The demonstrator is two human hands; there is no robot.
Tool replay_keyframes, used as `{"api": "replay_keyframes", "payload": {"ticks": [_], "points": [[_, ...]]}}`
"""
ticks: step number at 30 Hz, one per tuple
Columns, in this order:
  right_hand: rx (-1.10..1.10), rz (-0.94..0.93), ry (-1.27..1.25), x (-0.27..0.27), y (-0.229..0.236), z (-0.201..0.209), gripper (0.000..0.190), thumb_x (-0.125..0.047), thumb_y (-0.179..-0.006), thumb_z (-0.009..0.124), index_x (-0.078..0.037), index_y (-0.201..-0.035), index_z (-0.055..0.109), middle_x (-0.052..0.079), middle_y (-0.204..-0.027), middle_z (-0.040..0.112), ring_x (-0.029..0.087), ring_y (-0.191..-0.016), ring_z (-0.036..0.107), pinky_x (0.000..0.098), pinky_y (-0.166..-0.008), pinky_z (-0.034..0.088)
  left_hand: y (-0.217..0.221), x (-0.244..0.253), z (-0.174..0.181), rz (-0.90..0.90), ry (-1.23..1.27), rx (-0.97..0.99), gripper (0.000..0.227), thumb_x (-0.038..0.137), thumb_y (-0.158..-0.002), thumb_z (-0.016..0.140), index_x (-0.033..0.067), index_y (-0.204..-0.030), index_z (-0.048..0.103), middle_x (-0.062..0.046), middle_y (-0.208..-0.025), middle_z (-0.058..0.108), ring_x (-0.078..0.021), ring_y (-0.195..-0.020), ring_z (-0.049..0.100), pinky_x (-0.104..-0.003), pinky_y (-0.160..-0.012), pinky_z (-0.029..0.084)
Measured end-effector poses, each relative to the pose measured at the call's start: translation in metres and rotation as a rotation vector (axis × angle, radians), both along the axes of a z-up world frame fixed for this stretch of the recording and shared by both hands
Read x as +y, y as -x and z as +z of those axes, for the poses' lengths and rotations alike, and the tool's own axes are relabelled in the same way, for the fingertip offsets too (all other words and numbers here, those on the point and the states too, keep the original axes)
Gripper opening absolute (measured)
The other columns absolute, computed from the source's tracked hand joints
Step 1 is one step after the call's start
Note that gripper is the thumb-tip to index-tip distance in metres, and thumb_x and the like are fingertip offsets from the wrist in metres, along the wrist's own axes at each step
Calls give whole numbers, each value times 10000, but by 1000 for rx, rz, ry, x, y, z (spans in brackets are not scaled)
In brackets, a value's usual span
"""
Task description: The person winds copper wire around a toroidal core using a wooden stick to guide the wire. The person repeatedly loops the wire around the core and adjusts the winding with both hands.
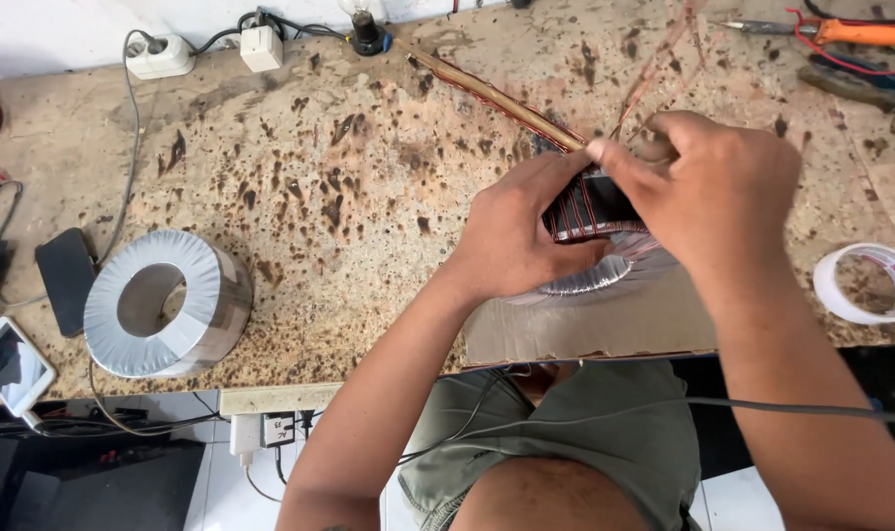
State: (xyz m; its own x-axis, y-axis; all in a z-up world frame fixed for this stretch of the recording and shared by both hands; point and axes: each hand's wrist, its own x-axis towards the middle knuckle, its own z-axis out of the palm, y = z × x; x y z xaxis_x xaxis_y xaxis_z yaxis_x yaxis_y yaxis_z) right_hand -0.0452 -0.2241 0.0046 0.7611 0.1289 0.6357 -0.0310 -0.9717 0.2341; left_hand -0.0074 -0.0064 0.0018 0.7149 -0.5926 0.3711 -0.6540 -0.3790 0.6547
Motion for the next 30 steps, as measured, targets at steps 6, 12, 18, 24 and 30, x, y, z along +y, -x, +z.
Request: {"api": "replay_keyframes", "payload": {"ticks": [6, 12, 18, 24, 30], "points": [[-63, 560, -717, 32, 0, 29, 195, 265, -1032, 660, 127, -974, 784, 193, -861, 760, 173, -677, 677, 220, -483, 468, -1, -1, -3, -3, 5, -31, 788, 452, -745, 788, 97, -1400, 532, -117, -1309, 676, -326, -1178, 669, -460, -956, 532], [-93, 282, -309, 27, -12, 13, 304, -240, -1066, 990, -22, -1077, 779, -13, -835, 794, 139, -616, 718, 280, -485, 541, 1, -3, -1, -7, -12, -10, 793, 440, -742, 791, 138, -1423, 519, -74, -1281, 688, -296, -1151, 667, -461, -888, 548], [258, 510, -985, 30, -4, 37, 139, 118, -1070, 692, 99, -1208, 690, 207, -1012, 752, 225, -856, 756, 290, -747, 632, -1, 0, -5, 31, 0, -10, 850, 462, -726, 815, 127, -1447, 515, -94, -1327, 683, -293, -1179, 673, -433, -952, 543], [389, 535, -1618, 18, -26, 13, 123, -2, -1020, 725, -62, -1105, 660, 37, -901, 709, 83, -795, 707, 176, -810, 609, -2, 1, -7, 2, 26, -38, 786, 446, -774, 794, 133, -1437, 511, -83, -1290, 679, -300, -1159, 669, -433, -905, 545], [248, 272, -1681, 42, -18, 39, 258, 86, -901, 629, -112, -1063, 602, 63, -787, 730, 72, -607, 669, 160, -574, 566, -3, 1, -10, -6, 34, -47, 801, 437, -768, 812, 157, -1454, 509, -95, -1378, 665, -298, -1242, 662, -427, -1005, 536]]}}
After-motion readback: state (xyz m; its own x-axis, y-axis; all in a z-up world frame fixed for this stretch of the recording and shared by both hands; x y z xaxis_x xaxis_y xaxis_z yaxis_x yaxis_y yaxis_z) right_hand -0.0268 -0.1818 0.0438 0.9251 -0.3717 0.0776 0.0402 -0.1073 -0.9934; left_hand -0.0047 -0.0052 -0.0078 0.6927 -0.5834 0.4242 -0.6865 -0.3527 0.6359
